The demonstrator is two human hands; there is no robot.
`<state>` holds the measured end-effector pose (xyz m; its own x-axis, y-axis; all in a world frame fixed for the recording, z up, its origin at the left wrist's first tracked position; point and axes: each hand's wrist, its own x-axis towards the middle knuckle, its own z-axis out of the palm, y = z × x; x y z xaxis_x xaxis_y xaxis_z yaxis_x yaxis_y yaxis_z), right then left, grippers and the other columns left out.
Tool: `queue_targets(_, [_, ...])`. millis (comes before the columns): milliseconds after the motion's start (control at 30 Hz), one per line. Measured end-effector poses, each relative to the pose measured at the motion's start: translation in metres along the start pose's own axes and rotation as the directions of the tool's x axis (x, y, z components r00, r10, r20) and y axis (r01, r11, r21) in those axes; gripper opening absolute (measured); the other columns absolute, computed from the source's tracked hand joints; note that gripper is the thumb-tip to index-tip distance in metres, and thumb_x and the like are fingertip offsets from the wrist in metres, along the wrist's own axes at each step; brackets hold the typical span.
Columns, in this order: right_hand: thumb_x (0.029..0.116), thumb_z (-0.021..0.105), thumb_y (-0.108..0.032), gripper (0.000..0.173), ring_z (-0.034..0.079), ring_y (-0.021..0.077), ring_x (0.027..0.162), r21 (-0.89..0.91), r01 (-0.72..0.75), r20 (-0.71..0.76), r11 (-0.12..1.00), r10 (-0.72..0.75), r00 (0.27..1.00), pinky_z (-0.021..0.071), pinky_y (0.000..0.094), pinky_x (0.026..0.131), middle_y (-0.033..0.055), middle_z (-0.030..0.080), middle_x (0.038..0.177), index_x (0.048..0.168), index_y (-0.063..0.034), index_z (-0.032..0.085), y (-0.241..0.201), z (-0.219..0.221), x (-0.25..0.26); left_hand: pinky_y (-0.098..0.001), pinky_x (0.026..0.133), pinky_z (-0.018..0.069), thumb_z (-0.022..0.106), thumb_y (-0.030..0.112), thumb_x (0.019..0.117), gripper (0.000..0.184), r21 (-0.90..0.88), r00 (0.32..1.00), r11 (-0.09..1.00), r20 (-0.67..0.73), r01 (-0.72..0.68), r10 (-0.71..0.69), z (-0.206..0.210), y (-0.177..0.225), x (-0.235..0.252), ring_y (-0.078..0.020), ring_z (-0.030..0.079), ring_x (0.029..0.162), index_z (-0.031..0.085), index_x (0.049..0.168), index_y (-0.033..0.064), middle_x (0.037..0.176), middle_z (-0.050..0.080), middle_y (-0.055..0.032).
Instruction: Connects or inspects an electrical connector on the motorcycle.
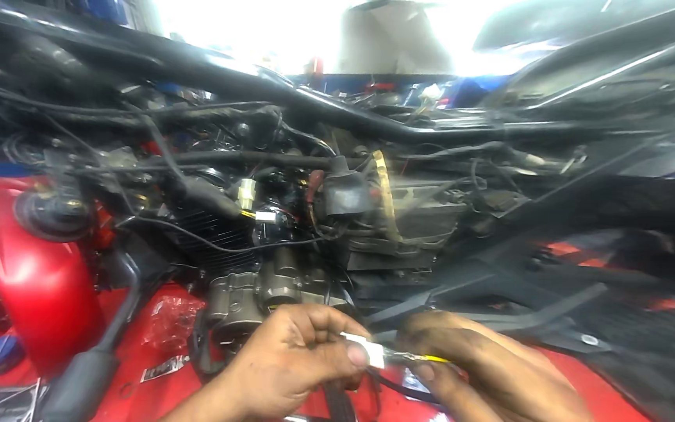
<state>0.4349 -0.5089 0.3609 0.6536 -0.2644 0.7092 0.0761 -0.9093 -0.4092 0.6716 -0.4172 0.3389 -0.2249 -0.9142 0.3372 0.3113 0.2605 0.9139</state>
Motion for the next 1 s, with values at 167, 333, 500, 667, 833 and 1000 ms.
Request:
queue_targets(167, [0.1076,0.052,-0.029,0.022,0.064,0.0074,0.092,0.062,-0.050,-0.001,0.997,0.050,0.999,0.0551,0.0225,0.078,0.0041,0.066,0.101,0.108,-0.0089,0.061,0.005,0.006,-0.004,-0.0260,0.069,0.0564,0.067,0.011,0.0993,0.020,-0.016,1.000,1.000,-0.017,-0.007,0.007,0.002,-0.001,0.000,-0.0099,0.066,0.075,0.068,0.115,-0.0022,0.092,0.071,-0.0077])
queue_targets(333, [0.1089,0.046,-0.035,0.027,0.063,0.0067,0.090,0.095,-0.058,-0.090,0.994,0.067,0.994,0.0538,0.0231,0.077,0.0010,0.064,0.096,0.103,-0.0128,0.060,0.009,0.013,-0.007,-0.0257,0.072,0.0584,0.069,0.014,0.0989,0.025,0.237,0.991,0.967,-0.065,-0.094,0.113,0.010,0.000,-0.002,-0.0095,0.067,0.078,0.067,0.118,-0.0030,0.095,0.071,-0.0072])
queue_targets(500, [0.1076,0.048,-0.034,0.023,0.066,0.0095,0.096,0.066,0.044,-0.142,0.997,-0.034,0.989,0.0562,0.0258,0.081,0.0006,0.067,0.101,0.102,-0.0150,0.061,0.015,0.015,-0.010,-0.0266,0.072,0.0589,0.068,0.015,0.0999,0.026,0.215,0.995,0.973,-0.035,-0.080,0.090,0.010,-0.002,-0.001,-0.0107,0.067,0.079,0.066,0.118,-0.0026,0.095,0.071,-0.0076])
queue_targets(667, [0.1061,0.053,-0.031,0.016,0.068,0.0113,0.106,0.138,0.098,-0.190,0.986,-0.071,0.979,0.0576,0.0279,0.091,-0.0016,0.071,0.114,0.105,-0.0181,0.063,0.018,0.016,-0.013,-0.0290,0.072,0.0584,0.066,0.013,0.1006,0.024,0.108,1.000,0.994,-0.004,-0.025,0.026,0.007,-0.008,0.001,-0.0128,0.067,0.080,0.065,0.119,-0.0022,0.097,0.070,-0.0091])
queue_targets(833, [0.1058,0.052,-0.035,0.020,0.069,0.0115,0.100,0.110,0.054,-0.269,0.992,-0.022,0.963,0.0588,0.0279,0.085,-0.0024,0.070,0.107,0.100,-0.0194,0.063,0.020,0.021,-0.011,-0.0285,0.077,0.0599,0.067,0.010,0.0991,0.025,0.250,0.989,0.964,-0.085,-0.096,0.121,0.016,-0.008,0.000,-0.0127,0.068,0.084,0.064,0.120,-0.0037,0.101,0.070,-0.0094])
queue_targets(1000, [0.1054,0.054,-0.035,0.019,0.064,0.0067,0.089,0.105,-0.023,-0.286,0.994,0.053,0.957,0.0562,0.0225,0.074,-0.0032,0.063,0.098,0.100,-0.0182,0.062,0.015,0.023,-0.007,-0.0298,0.076,0.0613,0.069,0.010,0.0980,0.025,0.343,0.961,0.923,-0.146,-0.174,0.236,0.021,-0.015,0.000,-0.0134,0.069,0.083,0.066,0.119,-0.0035,0.100,0.071,-0.0102])
